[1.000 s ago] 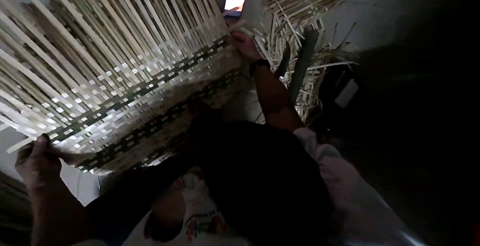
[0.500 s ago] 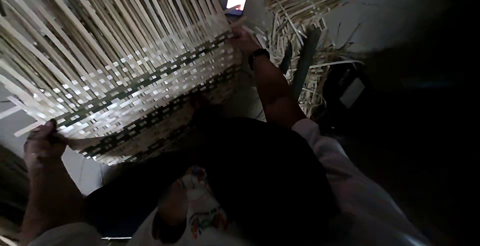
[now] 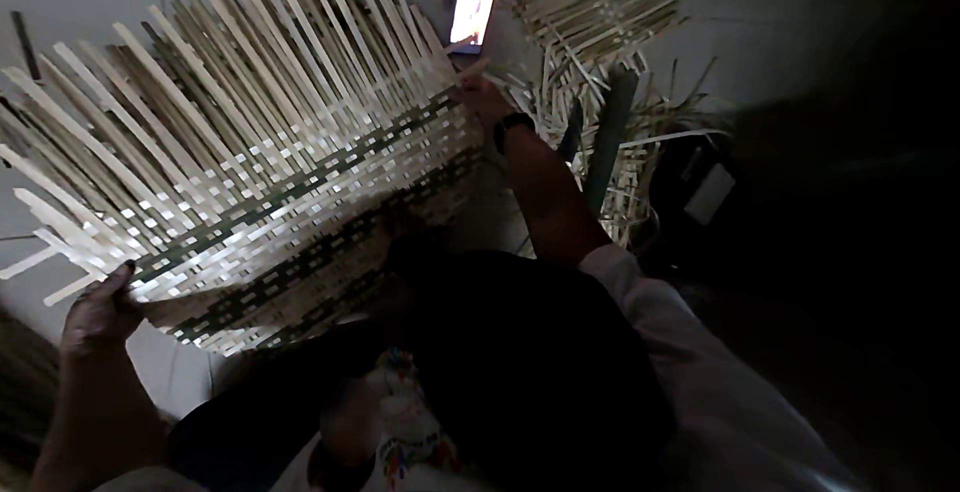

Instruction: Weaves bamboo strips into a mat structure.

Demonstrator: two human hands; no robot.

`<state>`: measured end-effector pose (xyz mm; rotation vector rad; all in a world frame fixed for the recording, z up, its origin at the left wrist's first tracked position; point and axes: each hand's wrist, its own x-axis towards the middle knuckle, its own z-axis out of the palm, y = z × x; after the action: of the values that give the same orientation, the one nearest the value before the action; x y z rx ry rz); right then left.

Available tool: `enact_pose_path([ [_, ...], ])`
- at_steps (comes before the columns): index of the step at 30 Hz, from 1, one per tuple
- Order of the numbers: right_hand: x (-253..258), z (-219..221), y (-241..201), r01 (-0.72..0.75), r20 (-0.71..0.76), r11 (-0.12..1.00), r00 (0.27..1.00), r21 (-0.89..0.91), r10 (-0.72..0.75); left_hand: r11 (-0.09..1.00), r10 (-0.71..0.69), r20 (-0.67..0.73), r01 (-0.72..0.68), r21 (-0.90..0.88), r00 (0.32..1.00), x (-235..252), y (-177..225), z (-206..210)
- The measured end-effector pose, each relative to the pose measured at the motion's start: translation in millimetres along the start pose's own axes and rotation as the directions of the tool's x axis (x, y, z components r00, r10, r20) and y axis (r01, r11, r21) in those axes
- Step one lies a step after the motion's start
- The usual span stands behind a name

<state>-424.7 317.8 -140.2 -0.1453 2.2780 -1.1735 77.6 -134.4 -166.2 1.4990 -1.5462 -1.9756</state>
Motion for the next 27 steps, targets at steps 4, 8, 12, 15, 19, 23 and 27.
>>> enact_pose_path([
  [4, 2.3, 1.2, 2.9, 0.028, -0.037, 1.0, 0.999, -0.01, -0.028, 1.0, 0.006, -0.034, -0.006, 0.021, 0.999, 1.9, -1.1, -1.6],
  [8, 2.6, 1.0, 5.4, -0.01, -0.03, 0.999, 1.0, -0.041, 0.008, 0.996, -0.027, -0.08, 0.034, 0.085, 0.996, 2.1, 3.2, 3.0],
  [12, 1.4, 2.6, -1.0, -0.049, -0.041, 0.998, 0.998, -0.034, 0.048, 0.994, -0.016, -0.104, 0.027, 0.104, 0.994, 4.7, 1.4, -0.9],
  [15, -0.4, 4.0, 2.4, -0.038, -0.036, 0.999, 0.999, 0.01, 0.038, 0.992, 0.03, -0.058, -0.022, 0.127, 0.998, 3.8, -3.1, -5.0],
  [19, 4.7, 4.1, 9.9, -0.009, -0.04, 1.0, 0.999, -0.019, 0.008, 0.988, 0.008, -0.053, 0.0, 0.152, 0.999, 1.6, 0.1, -4.3],
  [23, 2.9, 2.9, 12.3, 0.018, -0.034, 0.998, 0.999, -0.063, -0.02, 0.985, -0.008, -0.103, 0.026, 0.17, 0.995, -1.0, 2.8, 1.2],
  [27, -1.9, 6.0, 6.7, -0.021, -0.043, 0.995, 0.999, -0.096, 0.016, 0.988, -0.025, -0.102, 0.041, 0.15, 0.995, -2.0, 6.0, 2.8],
])
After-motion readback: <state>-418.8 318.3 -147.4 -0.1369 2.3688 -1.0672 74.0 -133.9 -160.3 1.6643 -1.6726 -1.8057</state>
